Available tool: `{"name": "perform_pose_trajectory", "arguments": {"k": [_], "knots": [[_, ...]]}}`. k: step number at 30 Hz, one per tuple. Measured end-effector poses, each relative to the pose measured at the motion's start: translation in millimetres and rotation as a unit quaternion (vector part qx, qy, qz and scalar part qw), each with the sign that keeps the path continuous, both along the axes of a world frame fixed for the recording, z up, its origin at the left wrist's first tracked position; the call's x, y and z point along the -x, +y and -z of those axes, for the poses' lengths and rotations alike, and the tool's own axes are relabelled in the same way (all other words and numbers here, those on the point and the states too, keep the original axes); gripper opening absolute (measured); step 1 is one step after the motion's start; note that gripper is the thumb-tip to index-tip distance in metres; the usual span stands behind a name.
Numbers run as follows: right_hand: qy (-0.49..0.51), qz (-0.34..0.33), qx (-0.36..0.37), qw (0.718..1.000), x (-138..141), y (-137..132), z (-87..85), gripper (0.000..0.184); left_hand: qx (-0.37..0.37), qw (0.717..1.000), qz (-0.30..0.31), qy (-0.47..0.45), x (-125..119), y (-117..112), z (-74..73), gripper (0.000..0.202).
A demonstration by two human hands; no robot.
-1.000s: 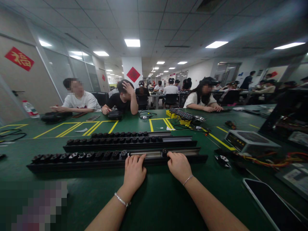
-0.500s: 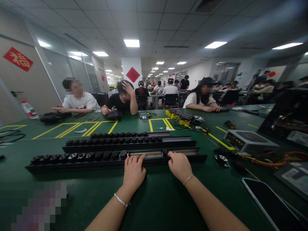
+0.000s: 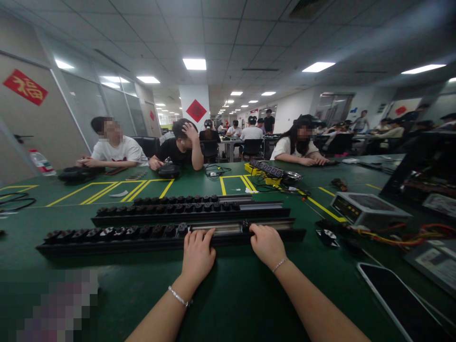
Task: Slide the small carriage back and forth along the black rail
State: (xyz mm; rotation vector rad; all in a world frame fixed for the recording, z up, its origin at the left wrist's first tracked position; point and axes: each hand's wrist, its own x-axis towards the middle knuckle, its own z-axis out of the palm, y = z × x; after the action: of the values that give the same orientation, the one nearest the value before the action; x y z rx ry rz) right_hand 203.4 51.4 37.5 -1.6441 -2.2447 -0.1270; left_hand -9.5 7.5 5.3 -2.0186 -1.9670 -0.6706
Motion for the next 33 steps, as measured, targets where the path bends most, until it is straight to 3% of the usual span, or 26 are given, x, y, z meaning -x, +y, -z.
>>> {"name": "perform_pose_trajectory", "arguments": {"k": [19, 33], "knots": [[-0.020, 0.025, 0.013, 0.999, -7, 2, -2.8, 0.023, -0.006, 1.000, 0.005, 0.004, -1, -1, -1.8, 0.051], [0.027, 0.023, -0.015, 0.999, -13, 7, 3.2, 0.021, -0.007, 1.000, 0.007, 0.000, 1, 0, 0.9, 0.050]]}}
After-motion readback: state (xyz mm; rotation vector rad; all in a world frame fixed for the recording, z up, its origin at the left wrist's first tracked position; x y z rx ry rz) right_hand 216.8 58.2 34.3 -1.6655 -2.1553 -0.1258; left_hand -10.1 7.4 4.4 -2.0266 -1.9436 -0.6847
